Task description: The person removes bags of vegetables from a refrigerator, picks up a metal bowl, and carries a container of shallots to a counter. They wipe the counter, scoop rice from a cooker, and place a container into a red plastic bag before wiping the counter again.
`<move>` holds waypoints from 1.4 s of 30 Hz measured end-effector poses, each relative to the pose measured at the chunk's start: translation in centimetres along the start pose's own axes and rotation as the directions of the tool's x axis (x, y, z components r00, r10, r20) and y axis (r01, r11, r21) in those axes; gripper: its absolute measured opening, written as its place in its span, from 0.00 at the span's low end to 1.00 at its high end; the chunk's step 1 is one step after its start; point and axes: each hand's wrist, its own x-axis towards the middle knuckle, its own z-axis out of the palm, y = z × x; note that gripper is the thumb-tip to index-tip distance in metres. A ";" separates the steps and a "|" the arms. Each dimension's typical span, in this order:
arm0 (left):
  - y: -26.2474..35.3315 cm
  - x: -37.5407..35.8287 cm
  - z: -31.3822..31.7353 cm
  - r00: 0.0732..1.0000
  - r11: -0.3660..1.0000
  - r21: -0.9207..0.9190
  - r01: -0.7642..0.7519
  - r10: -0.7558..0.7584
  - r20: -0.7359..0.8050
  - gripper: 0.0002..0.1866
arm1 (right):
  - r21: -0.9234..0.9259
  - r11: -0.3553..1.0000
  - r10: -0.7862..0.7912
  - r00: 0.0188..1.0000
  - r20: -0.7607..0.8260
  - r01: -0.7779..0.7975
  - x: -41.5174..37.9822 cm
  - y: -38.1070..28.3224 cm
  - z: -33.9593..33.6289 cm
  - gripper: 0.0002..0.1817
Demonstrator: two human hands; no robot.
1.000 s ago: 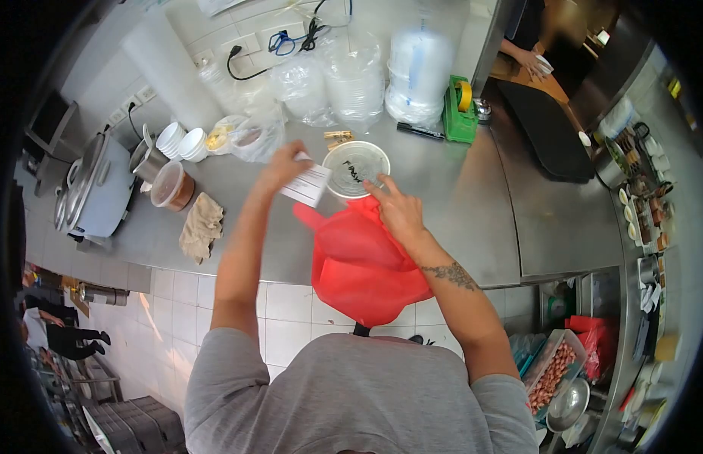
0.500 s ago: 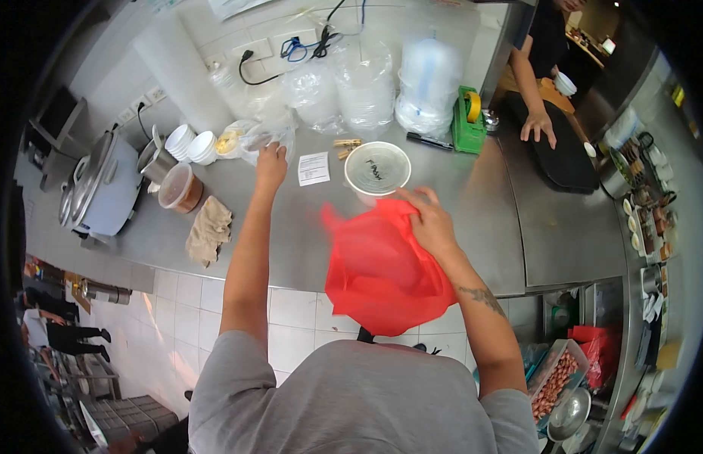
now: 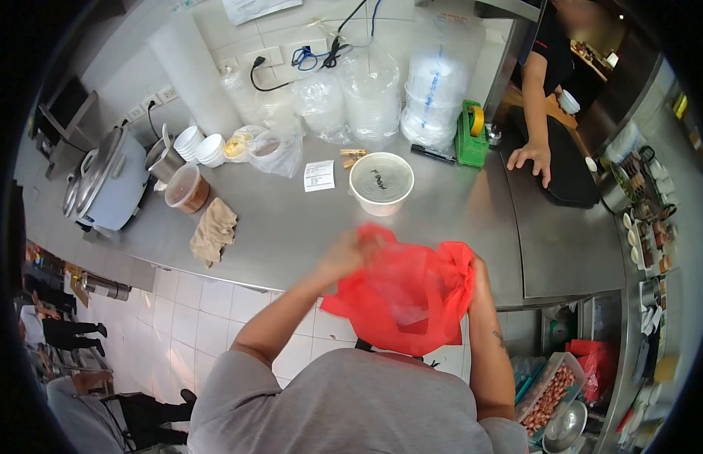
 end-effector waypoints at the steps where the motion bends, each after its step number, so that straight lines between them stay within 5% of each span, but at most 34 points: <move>1: 0.6 0.8 -1.2 0.964 0.994 0.012 -0.107 0.106 -0.244 0.18 | -0.010 1.000 -0.024 1.000 0.000 0.024 -0.4 0.6 -0.3 0.18; 2: 1.2 1.8 -2.4 0.855 0.977 0.054 -0.207 0.207 -0.475 0.21 | -0.019 0.998 -0.051 0.999 0.007 0.051 -0.7 1.1 -0.3 0.19; 4: -1.4 6.3 -3.0 0.664 0.950 0.257 -0.177 0.309 -0.681 0.22 | -0.005 1.000 0.030 1.000 -0.010 -0.030 -2.7 2.1 1.8 0.17; 7: -3.0 10.3 -2.2 0.880 0.976 -0.216 -0.029 -0.078 -0.468 0.19 | -0.115 0.990 0.090 0.992 0.088 -0.080 -4.3 3.8 2.2 0.13; 10: -3.1 11.2 -1.3 0.860 0.955 -0.293 -0.051 -0.108 -0.499 0.15 | -0.254 0.967 0.100 0.964 0.247 -0.035 -4.6 3.7 1.1 0.13; 14: -2.0 10.2 -1.7 0.866 0.992 -0.126 0.025 -0.085 -0.492 0.14 | -0.388 0.908 -0.140 0.987 0.080 0.160 -6.2 1.4 1.8 0.14; 15: -1.6 9.9 -1.7 0.876 0.994 -0.101 0.042 -0.086 -0.475 0.14 | -0.472 0.852 -0.244 0.969 0.028 0.228 -6.1 0.4 1.7 0.14; 17: -1.7 9.8 -1.4 0.873 0.999 -0.026 0.045 -0.052 -0.486 0.15 | -0.821 0.346 -0.563 0.800 0.206 0.455 -4.2 -2.9 -0.2 0.17; 19: -3.0 10.7 -0.6 0.840 0.997 0.079 0.022 0.025 -0.542 0.15 | -0.843 -0.110 -0.809 0.445 0.384 0.527 -4.1 -7.6 2.1 0.21; 21: -3.8 11.5 0.2 0.752 0.985 0.169 -0.038 0.139 -0.645 0.15 | -0.930 -0.120 -0.866 0.422 0.270 0.348 -4.6 -11.7 4.1 0.23; 22: -4.3 11.6 0.6 0.701 0.975 0.216 -0.058 0.194 -0.686 0.15 | -0.873 -0.289 -0.628 0.611 0.482 0.392 -3.7 -10.4 2.9 0.23; 23: -3.8 10.9 0.6 0.758 0.987 0.162 -0.022 0.122 -0.641 0.15 | -0.769 -0.419 -0.300 0.725 0.620 0.483 -2.4 -8.1 1.3 0.23; 24: -2.1 9.9 0.1 0.802 0.994 0.109 0.013 0.054 -0.594 0.15 | -0.624 -0.494 0.068 0.743 0.666 0.605 -2.0 -6.1 0.5 0.22; 25: -1.3 9.3 -0.3 0.839 0.997 0.050 0.053 -0.017 -0.545 0.15 | -0.826 0.205 0.175 0.811 0.559 0.525 -5.6 -2.4 5.5 0.20; 27: -2.0 9.8 -0.7 0.851 1.000 -0.003 0.011 -0.010 -0.525 0.15 | -0.730 0.054 0.419 0.648 0.636 0.682 -7.4 4.1 8.9 0.20; 29: -1.9 9.1 -1.1 0.857 0.994 -0.105 -0.013 -0.043 -0.513 0.15 | -0.716 0.254 0.314 0.645 0.697 0.650 -7.0 6.3 11.9 0.19; 32: 0.8 7.4 -4.1 0.850 0.968 -0.236 -0.081 -0.057 -0.523 0.15 | -0.672 0.601 0.104 0.791 0.604 0.434 -4.8 5.0 13.2 0.16; 34: 1.7 6.2 -6.7 0.811 0.945 -0.256 -0.202 0.015 -0.585 0.15 | -0.445 0.886 0.119 0.860 0.497 0.134 -3.3 2.1 14.2 0.14; 39: 8.7 -0.6 -12.2 0.703 0.859 -0.253 -0.445 0.160 -0.693 0.13 | -0.230 0.972 0.104 0.959 0.263 -0.042 3.4 0.0 17.0 0.11; 42: 8.5 -2.9 -13.2 0.631 0.890 -0.050 -0.454 0.281 -0.723 0.12 | -0.130 0.990 0.093 0.934 0.346 -0.051 9.2 0.6 20.2 0.12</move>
